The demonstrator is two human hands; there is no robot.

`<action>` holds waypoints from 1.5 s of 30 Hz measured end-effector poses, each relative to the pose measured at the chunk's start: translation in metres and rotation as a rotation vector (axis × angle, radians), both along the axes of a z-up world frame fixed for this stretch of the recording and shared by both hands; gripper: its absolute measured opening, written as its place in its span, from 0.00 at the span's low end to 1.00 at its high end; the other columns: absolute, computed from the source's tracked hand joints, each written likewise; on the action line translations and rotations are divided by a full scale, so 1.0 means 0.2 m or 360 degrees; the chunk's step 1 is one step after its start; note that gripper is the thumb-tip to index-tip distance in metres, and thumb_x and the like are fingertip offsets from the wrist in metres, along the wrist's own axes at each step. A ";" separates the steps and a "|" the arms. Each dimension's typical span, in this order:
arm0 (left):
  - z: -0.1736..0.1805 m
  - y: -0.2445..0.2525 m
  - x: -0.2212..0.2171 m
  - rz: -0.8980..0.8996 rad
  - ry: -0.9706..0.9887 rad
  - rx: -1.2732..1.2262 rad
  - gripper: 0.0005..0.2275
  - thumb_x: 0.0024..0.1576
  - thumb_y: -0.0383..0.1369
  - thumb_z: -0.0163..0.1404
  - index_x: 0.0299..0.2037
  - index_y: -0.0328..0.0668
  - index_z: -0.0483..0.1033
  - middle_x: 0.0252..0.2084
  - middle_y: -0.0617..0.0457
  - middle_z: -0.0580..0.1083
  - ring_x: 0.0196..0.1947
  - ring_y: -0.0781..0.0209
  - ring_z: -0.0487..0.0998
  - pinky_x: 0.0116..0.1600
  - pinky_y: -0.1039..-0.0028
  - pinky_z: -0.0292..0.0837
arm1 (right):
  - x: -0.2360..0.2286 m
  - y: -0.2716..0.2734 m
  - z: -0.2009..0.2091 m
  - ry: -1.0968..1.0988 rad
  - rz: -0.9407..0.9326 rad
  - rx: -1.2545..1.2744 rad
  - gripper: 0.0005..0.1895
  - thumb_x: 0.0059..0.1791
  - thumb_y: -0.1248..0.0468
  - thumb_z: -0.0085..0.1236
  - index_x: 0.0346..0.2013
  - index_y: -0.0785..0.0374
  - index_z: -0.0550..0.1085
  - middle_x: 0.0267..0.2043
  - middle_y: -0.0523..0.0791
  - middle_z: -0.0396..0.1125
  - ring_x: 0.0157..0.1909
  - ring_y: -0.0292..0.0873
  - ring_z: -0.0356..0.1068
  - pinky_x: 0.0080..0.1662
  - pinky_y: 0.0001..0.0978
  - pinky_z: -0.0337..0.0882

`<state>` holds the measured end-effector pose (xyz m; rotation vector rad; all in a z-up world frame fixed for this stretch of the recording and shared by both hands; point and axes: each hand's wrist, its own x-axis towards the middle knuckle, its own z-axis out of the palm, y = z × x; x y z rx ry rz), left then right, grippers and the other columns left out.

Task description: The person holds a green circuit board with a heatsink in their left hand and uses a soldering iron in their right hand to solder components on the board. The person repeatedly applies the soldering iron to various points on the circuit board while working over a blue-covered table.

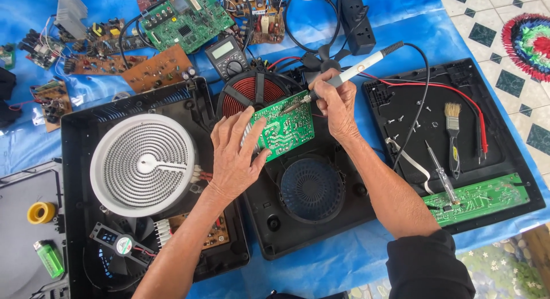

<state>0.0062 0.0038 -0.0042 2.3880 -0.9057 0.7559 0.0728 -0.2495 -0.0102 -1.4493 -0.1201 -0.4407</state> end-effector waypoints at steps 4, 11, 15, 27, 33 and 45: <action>0.01 0.01 -0.01 0.0010 0.0014 0.0027 0.27 0.58 0.39 0.57 0.67 0.46 0.66 0.70 0.42 0.61 0.65 0.41 0.61 0.70 0.45 0.51 | 0.00 0.00 -0.01 0.0051 -0.0008 0.0033 0.10 0.50 0.61 0.55 0.31 0.65 0.76 0.11 0.43 0.53 0.12 0.31 0.53 0.21 0.21 0.55; 0.03 -0.01 0.00 -0.0005 0.0007 0.0003 0.26 0.58 0.39 0.56 0.67 0.45 0.66 0.70 0.40 0.61 0.65 0.40 0.62 0.69 0.44 0.52 | -0.03 0.05 0.06 0.0115 -0.0025 0.0002 0.10 0.49 0.61 0.55 0.31 0.66 0.77 0.11 0.42 0.53 0.14 0.32 0.54 0.21 0.22 0.56; 0.03 -0.01 0.01 0.0003 0.0027 0.0006 0.26 0.58 0.40 0.55 0.67 0.46 0.66 0.70 0.41 0.61 0.65 0.40 0.62 0.69 0.44 0.52 | -0.03 0.04 0.05 0.0132 -0.0047 -0.0038 0.10 0.49 0.60 0.55 0.31 0.65 0.77 0.11 0.43 0.54 0.14 0.32 0.55 0.21 0.22 0.56; 0.04 0.00 0.00 0.0022 0.0040 0.0014 0.27 0.57 0.39 0.56 0.67 0.46 0.66 0.69 0.41 0.62 0.65 0.41 0.62 0.68 0.44 0.53 | -0.03 0.05 0.02 0.0188 -0.0071 -0.0030 0.11 0.49 0.59 0.55 0.32 0.64 0.78 0.11 0.43 0.54 0.15 0.31 0.54 0.22 0.21 0.58; 0.05 -0.01 0.00 0.0028 0.0062 0.0022 0.26 0.57 0.38 0.56 0.66 0.48 0.67 0.68 0.42 0.63 0.65 0.42 0.62 0.69 0.45 0.51 | -0.04 0.06 0.05 0.0149 -0.0089 -0.0013 0.11 0.49 0.59 0.55 0.32 0.64 0.77 0.11 0.42 0.54 0.15 0.31 0.55 0.22 0.20 0.58; 0.07 -0.02 -0.01 0.0048 0.0126 -0.0001 0.25 0.56 0.39 0.57 0.64 0.48 0.68 0.67 0.44 0.63 0.65 0.44 0.62 0.71 0.41 0.45 | -0.06 0.06 0.06 0.0094 -0.0007 -0.0079 0.11 0.49 0.59 0.56 0.32 0.64 0.77 0.10 0.41 0.56 0.15 0.30 0.55 0.23 0.21 0.58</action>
